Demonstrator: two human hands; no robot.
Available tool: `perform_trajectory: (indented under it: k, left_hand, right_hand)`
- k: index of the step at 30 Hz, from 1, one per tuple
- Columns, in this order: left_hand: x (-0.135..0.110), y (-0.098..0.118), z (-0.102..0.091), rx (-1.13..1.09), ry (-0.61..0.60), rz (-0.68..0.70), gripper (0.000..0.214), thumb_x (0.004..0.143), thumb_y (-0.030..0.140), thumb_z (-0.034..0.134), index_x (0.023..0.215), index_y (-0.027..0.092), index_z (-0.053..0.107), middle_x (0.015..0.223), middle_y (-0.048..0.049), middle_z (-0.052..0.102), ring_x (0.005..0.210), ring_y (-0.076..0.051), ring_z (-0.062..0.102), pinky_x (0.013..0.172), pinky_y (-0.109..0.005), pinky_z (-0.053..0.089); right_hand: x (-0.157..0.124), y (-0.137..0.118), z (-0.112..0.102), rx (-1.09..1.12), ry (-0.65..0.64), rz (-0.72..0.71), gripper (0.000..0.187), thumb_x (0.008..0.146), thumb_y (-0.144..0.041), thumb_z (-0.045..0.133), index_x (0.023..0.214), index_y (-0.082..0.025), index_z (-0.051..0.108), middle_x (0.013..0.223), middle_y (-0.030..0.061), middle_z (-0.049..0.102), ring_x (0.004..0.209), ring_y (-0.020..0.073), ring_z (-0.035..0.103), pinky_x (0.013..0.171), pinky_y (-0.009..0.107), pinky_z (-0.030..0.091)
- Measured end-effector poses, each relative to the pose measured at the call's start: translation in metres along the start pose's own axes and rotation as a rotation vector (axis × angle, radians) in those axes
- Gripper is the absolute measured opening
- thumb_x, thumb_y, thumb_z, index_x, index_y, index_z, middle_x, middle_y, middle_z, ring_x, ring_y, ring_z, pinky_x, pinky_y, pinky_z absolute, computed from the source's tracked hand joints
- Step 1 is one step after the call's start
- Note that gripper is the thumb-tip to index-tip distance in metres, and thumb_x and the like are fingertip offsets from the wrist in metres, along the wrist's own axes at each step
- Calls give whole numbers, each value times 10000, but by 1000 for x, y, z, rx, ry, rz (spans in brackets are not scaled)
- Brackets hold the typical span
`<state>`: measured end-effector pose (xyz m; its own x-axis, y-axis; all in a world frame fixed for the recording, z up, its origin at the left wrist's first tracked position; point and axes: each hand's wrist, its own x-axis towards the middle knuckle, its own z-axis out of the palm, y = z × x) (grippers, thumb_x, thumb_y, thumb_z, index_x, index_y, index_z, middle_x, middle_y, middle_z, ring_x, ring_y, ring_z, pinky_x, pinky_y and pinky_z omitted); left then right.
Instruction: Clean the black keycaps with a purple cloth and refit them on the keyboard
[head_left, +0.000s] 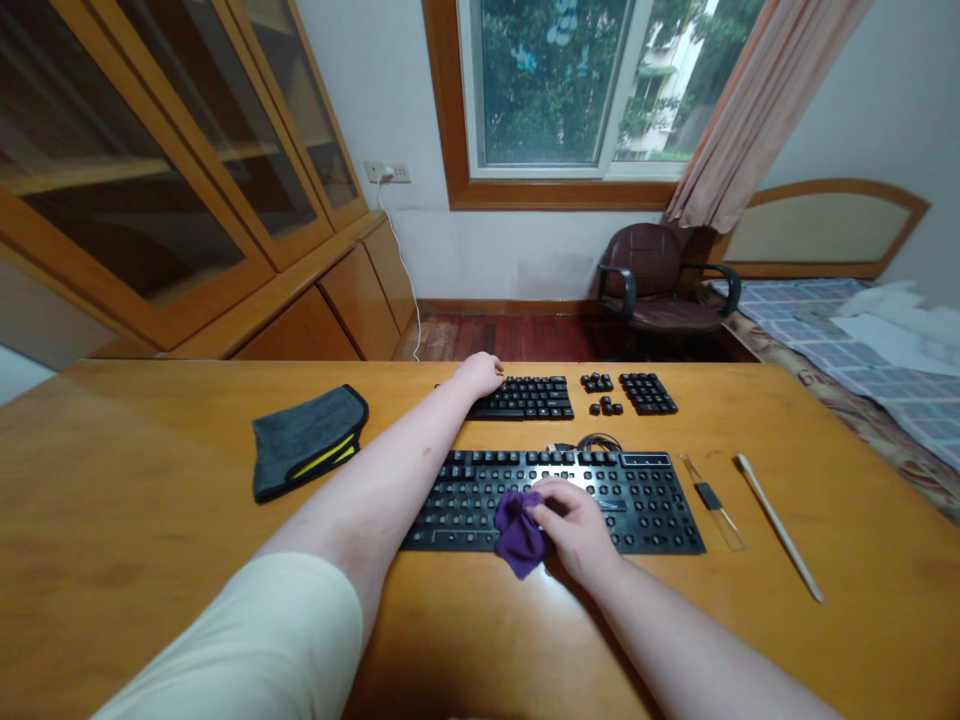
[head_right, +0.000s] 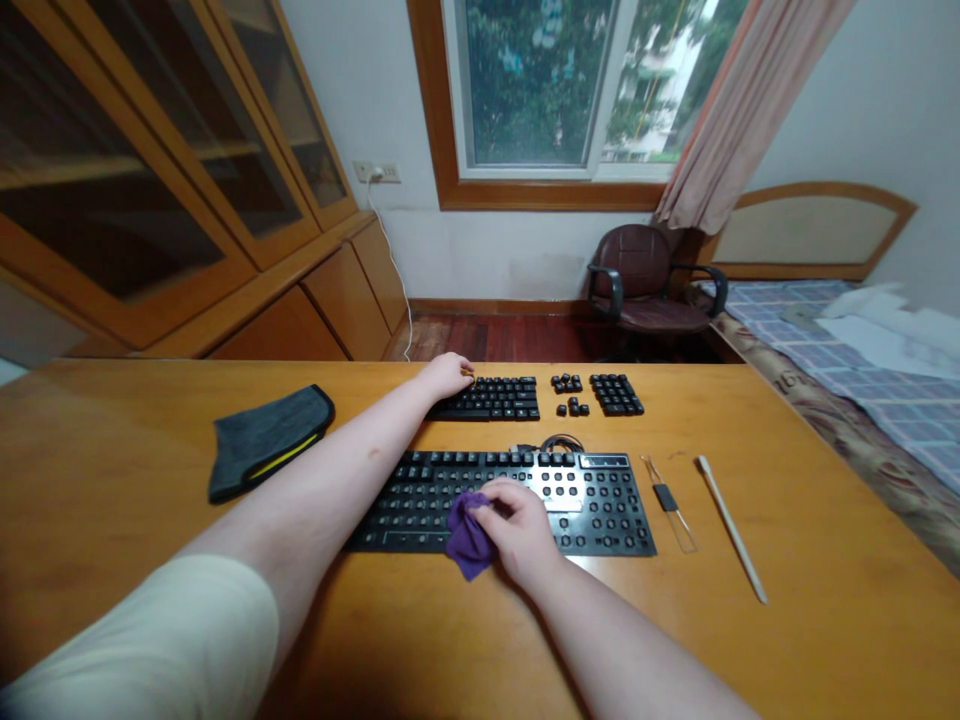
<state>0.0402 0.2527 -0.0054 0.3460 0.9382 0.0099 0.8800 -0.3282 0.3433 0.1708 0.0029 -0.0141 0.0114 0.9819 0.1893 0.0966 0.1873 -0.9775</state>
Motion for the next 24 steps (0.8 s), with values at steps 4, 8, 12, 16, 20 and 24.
perform_trajectory:
  k: [4, 8, 12, 16, 20, 24]
  left_hand:
    - [-1, 4, -2, -38, 5, -24, 149, 636, 286, 638, 736, 200, 709, 832, -56, 690, 861, -204, 605, 831, -270, 437]
    - [-8, 10, -15, -120, 107, -29, 203, 711, 302, 585, 844, 186, 686, 872, -58, 686, 845, -190, 609, 788, -270, 451]
    - [-25, 21, -36, -213, 231, -15, 265, 782, 295, 512, 990, 177, 627, 987, -45, 658, 899, -156, 592, 821, -241, 437]
    - [-68, 41, -44, -558, 328, 32, 270, 787, 261, 517, 1011, 150, 619, 984, -57, 655, 875, -154, 596, 816, -258, 454]
    - [-136, 58, -32, -770, 324, 33, 253, 766, 235, 550, 992, 165, 640, 1005, -62, 637, 895, -157, 588, 850, -283, 452]
    - [-198, 61, -6, -938, 294, -25, 240, 739, 188, 566, 965, 183, 647, 990, -66, 609, 919, -159, 584, 858, -297, 464]
  right_hand:
    - [1, -3, 0, 9, 5, 7, 67, 700, -196, 618, 641, -190, 649, 688, 31, 631, 677, 164, 583, 642, 277, 464]
    - [1, -5, 0, 24, 10, 28, 61, 693, -191, 619, 641, -193, 651, 690, 31, 634, 678, 168, 588, 642, 279, 466]
    - [0, -3, 0, 23, 5, 34, 61, 699, -211, 623, 650, -190, 651, 701, 34, 632, 681, 168, 585, 641, 277, 457]
    - [0, -2, -1, 38, 8, 44, 88, 710, -253, 620, 661, -186, 651, 693, 35, 629, 678, 168, 582, 642, 278, 454]
    - [1, -2, -1, 72, 46, 76, 107, 705, -277, 627, 673, -180, 658, 719, 39, 644, 690, 174, 588, 661, 287, 458]
    - [1, 0, 1, 186, 159, 140, 136, 699, -304, 637, 748, -179, 660, 757, 42, 664, 724, 182, 602, 697, 306, 473]
